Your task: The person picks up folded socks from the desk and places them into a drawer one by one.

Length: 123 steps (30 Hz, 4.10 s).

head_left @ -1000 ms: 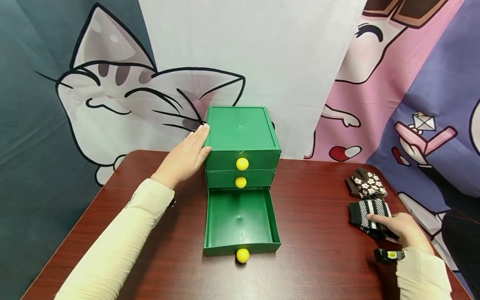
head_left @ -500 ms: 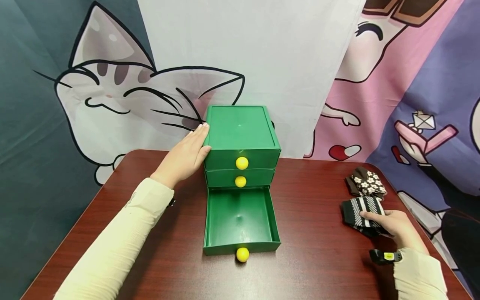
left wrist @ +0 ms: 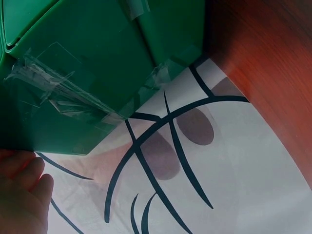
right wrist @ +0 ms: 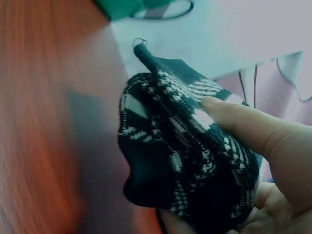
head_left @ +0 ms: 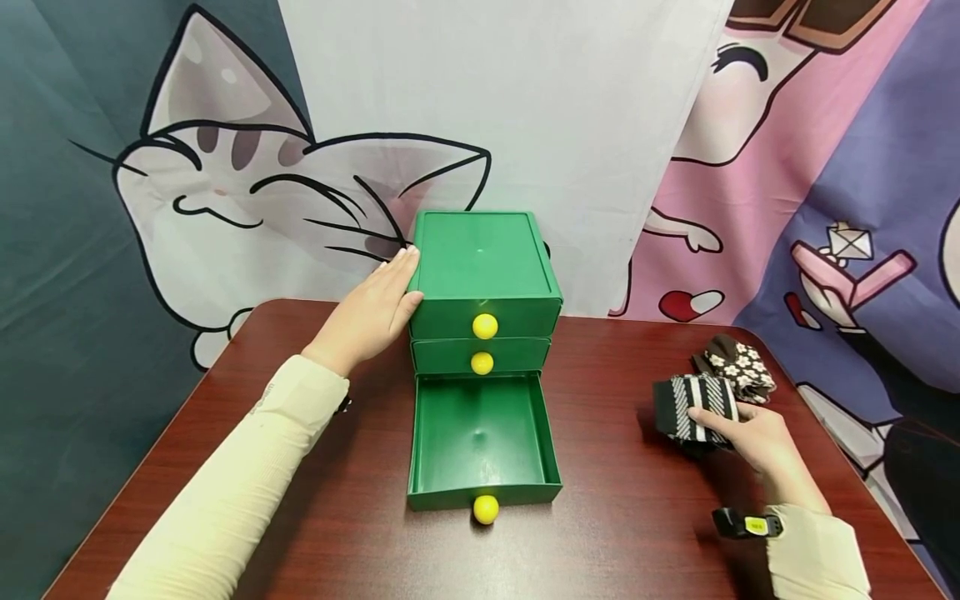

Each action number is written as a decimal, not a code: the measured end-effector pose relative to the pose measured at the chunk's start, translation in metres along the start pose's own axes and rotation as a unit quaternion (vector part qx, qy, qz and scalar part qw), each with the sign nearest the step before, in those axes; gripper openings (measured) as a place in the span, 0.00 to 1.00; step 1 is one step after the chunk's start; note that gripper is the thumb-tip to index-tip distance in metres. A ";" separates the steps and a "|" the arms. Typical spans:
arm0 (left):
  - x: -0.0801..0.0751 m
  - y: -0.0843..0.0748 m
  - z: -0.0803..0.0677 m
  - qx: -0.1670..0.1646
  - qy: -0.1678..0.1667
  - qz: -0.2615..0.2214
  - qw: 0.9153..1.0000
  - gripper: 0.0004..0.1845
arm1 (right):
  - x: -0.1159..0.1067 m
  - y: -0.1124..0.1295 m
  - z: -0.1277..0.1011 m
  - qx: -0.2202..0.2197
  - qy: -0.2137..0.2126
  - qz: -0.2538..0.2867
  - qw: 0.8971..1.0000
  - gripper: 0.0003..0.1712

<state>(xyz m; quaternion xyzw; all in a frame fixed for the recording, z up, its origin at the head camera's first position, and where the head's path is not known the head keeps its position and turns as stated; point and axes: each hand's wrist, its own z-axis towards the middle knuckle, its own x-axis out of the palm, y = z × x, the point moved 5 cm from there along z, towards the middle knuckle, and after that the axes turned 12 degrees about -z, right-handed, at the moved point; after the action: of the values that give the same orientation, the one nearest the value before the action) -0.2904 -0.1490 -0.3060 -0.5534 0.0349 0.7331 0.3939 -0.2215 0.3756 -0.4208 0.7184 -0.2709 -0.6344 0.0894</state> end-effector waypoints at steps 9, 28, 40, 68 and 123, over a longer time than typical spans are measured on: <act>0.001 -0.001 0.000 -0.005 0.005 0.000 1.000 0.33 | 0.004 0.048 -0.020 -0.023 -0.022 0.081 0.996 0.41; 0.001 0.000 0.000 -0.010 0.008 0.004 1.000 0.33 | 0.029 0.138 -0.062 -0.119 0.000 0.247 0.962 0.29; 0.001 0.000 0.000 -0.013 0.007 0.000 1.000 0.33 | 0.062 0.184 -0.076 -0.168 0.079 0.298 0.936 0.24; -0.003 0.001 0.003 -0.002 0.019 0.053 0.998 0.34 | 0.161 0.250 -0.071 -0.171 0.178 0.241 0.939 0.16; 0.001 0.002 0.001 0.006 -0.003 0.045 0.999 0.34 | 0.051 0.193 -0.049 -0.401 -0.154 0.107 0.897 0.07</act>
<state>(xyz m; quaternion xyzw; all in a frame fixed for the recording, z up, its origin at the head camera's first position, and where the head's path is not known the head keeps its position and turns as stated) -0.2927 -0.1492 -0.3072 -0.5468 0.0631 0.7515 0.3638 -0.2249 0.1776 -0.3650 0.4822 -0.0793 -0.7784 0.3941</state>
